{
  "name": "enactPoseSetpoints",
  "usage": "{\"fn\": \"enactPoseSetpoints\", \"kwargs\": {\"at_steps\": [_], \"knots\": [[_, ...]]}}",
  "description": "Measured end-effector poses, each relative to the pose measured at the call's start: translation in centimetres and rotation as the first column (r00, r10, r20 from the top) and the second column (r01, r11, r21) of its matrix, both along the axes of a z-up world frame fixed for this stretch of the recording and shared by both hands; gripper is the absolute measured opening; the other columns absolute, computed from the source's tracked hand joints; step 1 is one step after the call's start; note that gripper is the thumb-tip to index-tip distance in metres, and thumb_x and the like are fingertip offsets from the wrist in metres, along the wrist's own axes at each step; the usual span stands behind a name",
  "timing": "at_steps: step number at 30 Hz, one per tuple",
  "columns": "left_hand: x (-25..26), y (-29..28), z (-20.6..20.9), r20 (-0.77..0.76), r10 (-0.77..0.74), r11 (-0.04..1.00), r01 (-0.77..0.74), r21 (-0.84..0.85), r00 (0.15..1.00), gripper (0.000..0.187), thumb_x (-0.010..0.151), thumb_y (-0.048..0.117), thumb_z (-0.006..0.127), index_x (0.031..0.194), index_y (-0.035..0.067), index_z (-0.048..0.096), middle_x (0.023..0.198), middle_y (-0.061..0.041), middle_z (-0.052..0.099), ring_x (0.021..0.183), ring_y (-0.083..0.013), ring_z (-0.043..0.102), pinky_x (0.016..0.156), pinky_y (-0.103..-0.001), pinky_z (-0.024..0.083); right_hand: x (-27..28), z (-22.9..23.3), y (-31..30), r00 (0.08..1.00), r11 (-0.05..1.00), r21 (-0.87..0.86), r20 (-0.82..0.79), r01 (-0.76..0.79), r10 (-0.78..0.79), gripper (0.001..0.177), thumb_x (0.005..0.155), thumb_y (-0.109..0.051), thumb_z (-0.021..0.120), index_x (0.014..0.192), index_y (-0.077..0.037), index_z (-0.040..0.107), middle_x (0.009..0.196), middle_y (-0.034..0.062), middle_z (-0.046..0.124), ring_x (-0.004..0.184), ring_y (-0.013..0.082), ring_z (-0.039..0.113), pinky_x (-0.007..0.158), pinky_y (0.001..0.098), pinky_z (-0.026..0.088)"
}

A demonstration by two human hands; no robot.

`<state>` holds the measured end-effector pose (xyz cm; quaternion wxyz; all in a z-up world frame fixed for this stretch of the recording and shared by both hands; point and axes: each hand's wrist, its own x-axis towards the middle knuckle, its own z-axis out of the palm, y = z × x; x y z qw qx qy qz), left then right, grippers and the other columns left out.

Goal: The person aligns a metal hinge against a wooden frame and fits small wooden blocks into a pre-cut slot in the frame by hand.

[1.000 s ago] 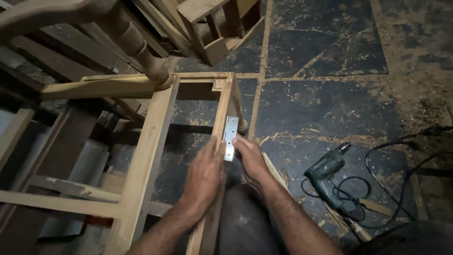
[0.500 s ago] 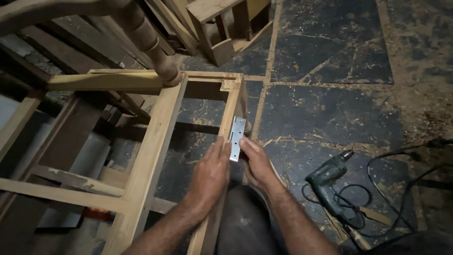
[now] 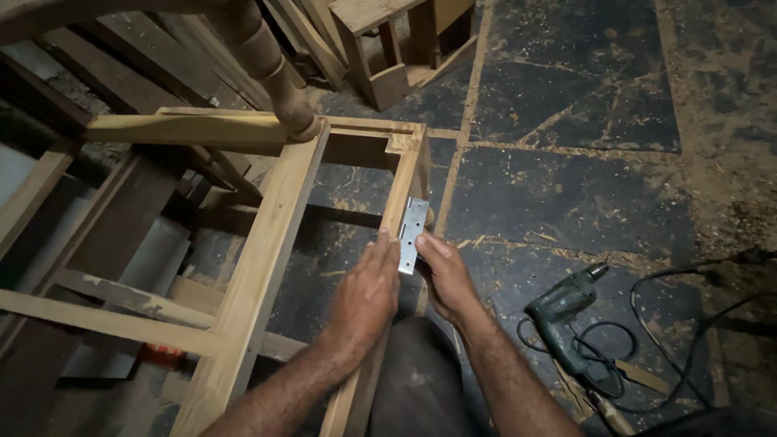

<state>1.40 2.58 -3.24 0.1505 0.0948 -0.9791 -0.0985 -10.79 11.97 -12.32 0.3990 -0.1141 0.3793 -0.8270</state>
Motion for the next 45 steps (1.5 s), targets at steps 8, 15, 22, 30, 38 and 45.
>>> {"fn": "enactPoseSetpoints", "kwargs": {"at_steps": [8,15,22,30,38,45], "knots": [[-0.2,-0.2,-0.5,-0.037,-0.007,0.999,0.006,-0.044,0.999,0.044,0.095,0.004,0.055,0.137,-0.011,0.054,0.142,-0.034,0.053,0.123,-0.0506,0.059,0.096,-0.049,0.056,0.0,0.5,0.2,0.998,1.0,0.003,-0.055,-0.009,0.009,0.048,0.104,-0.026,0.053,0.14,0.004,0.058,0.128,0.0132,0.069,0.115,0.0199,0.065,0.105,0.036,0.05],[-0.2,-0.1,-0.2,-0.015,-0.002,1.0,0.002,-0.026,1.0,0.042,0.095,0.001,0.054,0.136,-0.011,0.055,0.142,-0.035,0.052,0.122,-0.0502,0.059,0.092,-0.047,0.056,0.0,0.3,0.1,0.998,1.0,0.013,-0.067,0.002,-0.001,0.047,0.105,-0.027,0.053,0.139,0.005,0.059,0.126,0.0139,0.07,0.114,0.0205,0.065,0.104,0.0366,0.05],[-0.2,-0.1,-0.3,-0.046,-0.008,0.999,0.006,-0.05,0.999,0.043,0.094,0.0,0.054,0.135,-0.01,0.057,0.141,-0.035,0.054,0.122,-0.049,0.061,0.093,-0.046,0.057,0.2,0.8,0.1,0.994,1.0,0.013,-0.108,0.004,-0.003,0.053,0.104,-0.029,0.052,0.147,0.002,0.051,0.135,0.0135,0.065,0.123,0.0201,0.062,0.109,0.0365,0.047],[-0.3,-0.2,-0.5,-0.056,-0.013,0.998,0.009,-0.063,0.998,0.044,0.093,0.001,0.055,0.135,-0.009,0.057,0.14,-0.035,0.054,0.121,-0.0483,0.061,0.092,-0.046,0.057,0.4,1.2,0.1,0.988,0.998,0.065,-0.156,-0.001,0.011,0.058,0.104,-0.035,0.05,0.152,-0.002,0.047,0.138,0.0142,0.064,0.125,0.0214,0.061,0.111,0.0373,0.046],[-0.1,-0.1,-0.1,-0.017,0.022,1.0,-0.022,0.009,1.0,0.04,0.096,0.003,0.055,0.134,-0.01,0.055,0.144,-0.034,0.051,0.123,-0.0492,0.059,0.092,-0.048,0.056,0.6,0.0,-0.8,0.941,0.982,0.139,-0.329,0.125,-0.073,0.068,0.101,-0.044,0.055,0.153,-0.001,0.046,0.148,0.0163,0.059,0.13,0.0232,0.057,0.11,0.0368,0.047],[0.4,0.2,0.7,-0.196,-0.031,0.997,0.045,0.069,0.98,0.047,0.089,0.003,0.063,0.134,-0.005,0.051,0.133,-0.031,0.059,0.119,-0.0475,0.062,0.095,-0.051,0.056,0.8,1.1,-1.8,0.88,0.929,0.205,-0.431,0.309,-0.198,0.061,0.093,-0.031,0.069,0.14,0.007,0.055,0.152,0.0182,0.054,0.129,0.0227,0.06,0.096,0.0327,0.057]]}}
